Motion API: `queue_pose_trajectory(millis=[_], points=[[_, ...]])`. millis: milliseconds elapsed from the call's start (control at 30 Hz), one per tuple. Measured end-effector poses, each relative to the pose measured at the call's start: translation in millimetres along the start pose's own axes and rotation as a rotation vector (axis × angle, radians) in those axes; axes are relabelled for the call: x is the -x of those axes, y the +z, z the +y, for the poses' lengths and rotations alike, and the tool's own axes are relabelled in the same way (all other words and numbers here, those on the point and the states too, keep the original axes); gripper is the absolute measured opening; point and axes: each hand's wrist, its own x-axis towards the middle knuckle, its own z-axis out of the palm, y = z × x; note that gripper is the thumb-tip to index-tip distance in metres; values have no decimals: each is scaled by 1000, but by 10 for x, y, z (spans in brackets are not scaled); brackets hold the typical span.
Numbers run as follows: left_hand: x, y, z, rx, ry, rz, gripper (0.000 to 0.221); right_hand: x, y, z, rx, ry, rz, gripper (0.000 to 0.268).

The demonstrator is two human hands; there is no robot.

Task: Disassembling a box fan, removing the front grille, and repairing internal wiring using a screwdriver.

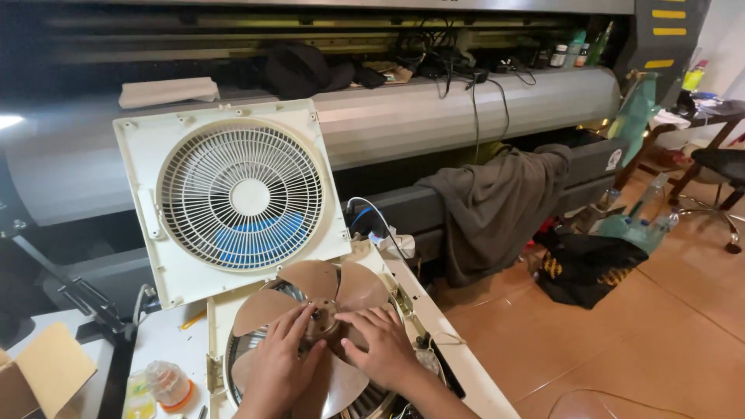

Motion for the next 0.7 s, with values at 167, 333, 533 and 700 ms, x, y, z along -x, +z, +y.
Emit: queue_pose_trajectory(millis=[167, 333, 533, 700], points=[[12, 41, -50, -42, 12, 23, 69, -18, 105, 112, 6, -50, 39, 45], [43, -16, -80, 106, 122, 36, 58, -11, 210, 199, 83, -52, 66, 44], [4, -309, -8, 658, -583, 44, 64, 13, 289, 249, 100, -8, 61, 44], [-77, -272, -172, 633, -602, 52, 49, -26, 292, 294, 104, -69, 110, 43]])
